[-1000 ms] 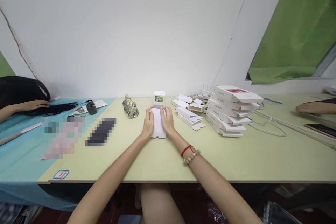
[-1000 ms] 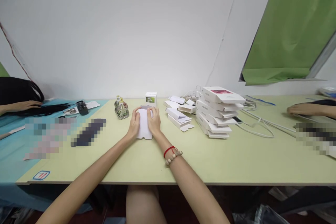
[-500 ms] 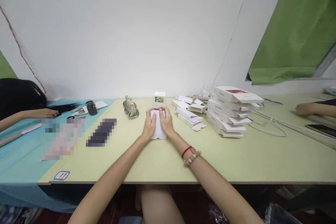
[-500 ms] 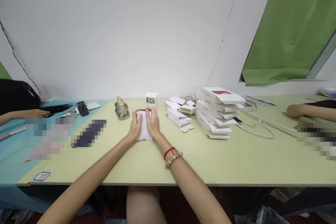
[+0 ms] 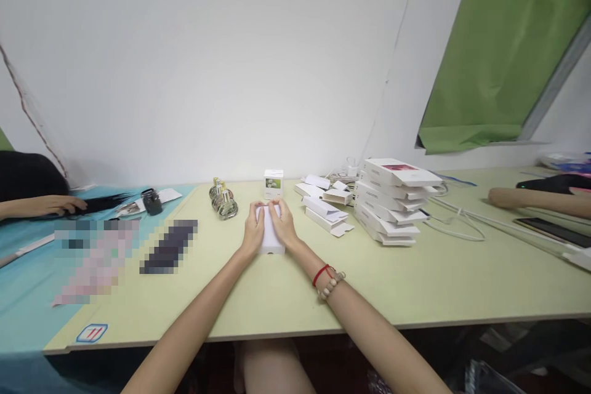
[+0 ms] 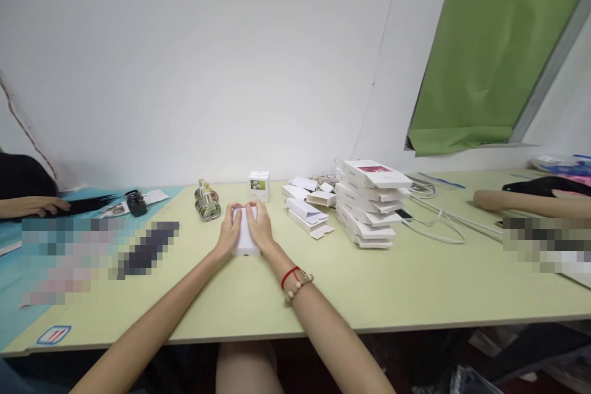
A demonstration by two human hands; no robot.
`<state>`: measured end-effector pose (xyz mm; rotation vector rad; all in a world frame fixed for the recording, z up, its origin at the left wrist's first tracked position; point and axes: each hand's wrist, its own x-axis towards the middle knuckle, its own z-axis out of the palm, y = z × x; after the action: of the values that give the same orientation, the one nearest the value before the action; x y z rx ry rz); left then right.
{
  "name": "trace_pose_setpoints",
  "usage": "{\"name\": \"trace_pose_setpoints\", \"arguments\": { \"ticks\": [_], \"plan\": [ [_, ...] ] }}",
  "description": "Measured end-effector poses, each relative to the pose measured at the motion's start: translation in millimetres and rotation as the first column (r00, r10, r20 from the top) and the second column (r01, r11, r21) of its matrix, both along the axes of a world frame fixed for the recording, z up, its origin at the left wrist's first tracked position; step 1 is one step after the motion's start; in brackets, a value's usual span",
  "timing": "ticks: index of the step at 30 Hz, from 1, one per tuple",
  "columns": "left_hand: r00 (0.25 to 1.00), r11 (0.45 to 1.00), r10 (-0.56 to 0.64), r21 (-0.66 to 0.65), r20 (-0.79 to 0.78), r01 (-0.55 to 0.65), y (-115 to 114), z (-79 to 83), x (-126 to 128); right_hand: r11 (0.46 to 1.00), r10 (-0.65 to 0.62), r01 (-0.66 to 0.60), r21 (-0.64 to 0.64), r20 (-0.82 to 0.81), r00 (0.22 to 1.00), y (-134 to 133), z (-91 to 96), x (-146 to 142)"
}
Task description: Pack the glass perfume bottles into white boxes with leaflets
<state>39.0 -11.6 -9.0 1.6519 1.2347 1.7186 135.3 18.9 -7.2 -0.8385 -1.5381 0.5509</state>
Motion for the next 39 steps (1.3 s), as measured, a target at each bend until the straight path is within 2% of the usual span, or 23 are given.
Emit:
{"name": "trace_pose_setpoints", "arguments": {
  "ticks": [4,7,11,15,17,23,27,32,35,39],
  "plan": [
    [0.994,0.985,-0.039,-0.161,0.107,0.056,8.0,-6.4,-3.9,0.990,0.036,-0.037,-0.139,-0.006,0.999,8.7,-10.5,0.5],
    [0.988,0.983,-0.038,-0.170,0.149,0.063,11.4,-7.0,-5.8,0.988,0.040,-0.044,-0.147,-0.032,0.999,11.9,-12.9,2.0],
    [0.985,0.987,-0.017,-0.154,0.170,0.044,12.6,-8.2,-5.5,0.993,0.022,-0.028,-0.116,-0.054,0.998,8.9,-7.3,5.0],
    [0.985,0.990,0.002,-0.141,0.173,0.023,12.8,-14.1,-2.7,0.998,-0.015,0.026,-0.064,0.175,0.984,-1.1,1.6,9.4],
    [0.985,0.989,0.015,-0.146,0.174,0.011,13.4,-17.0,-1.8,0.996,-0.060,0.077,-0.042,0.314,0.947,-5.9,5.3,11.9],
    [0.985,0.987,0.033,-0.163,0.169,-0.005,14.9,-18.9,-1.6,0.977,-0.192,0.213,0.027,0.554,0.810,-12.6,10.5,15.1],
    [0.987,0.989,0.021,-0.149,0.161,0.003,14.5,-18.4,-1.5,0.961,-0.260,0.263,0.086,0.605,0.753,-14.7,12.3,12.8],
    [0.985,0.984,0.058,-0.176,0.164,-0.028,17.5,-19.6,-4.2,0.917,-0.379,0.375,0.135,0.585,0.717,-11.1,13.6,13.9],
    [0.982,0.975,0.088,-0.217,0.166,-0.050,20.2,-21.1,-7.2,0.919,-0.368,0.378,0.114,0.597,0.713,-7.3,11.0,15.7],
    [0.983,0.961,0.107,-0.270,0.151,-0.063,22.0,-23.2,-9.7,0.945,-0.299,0.313,0.098,0.651,0.698,-5.8,6.7,16.0]
  ]
}}
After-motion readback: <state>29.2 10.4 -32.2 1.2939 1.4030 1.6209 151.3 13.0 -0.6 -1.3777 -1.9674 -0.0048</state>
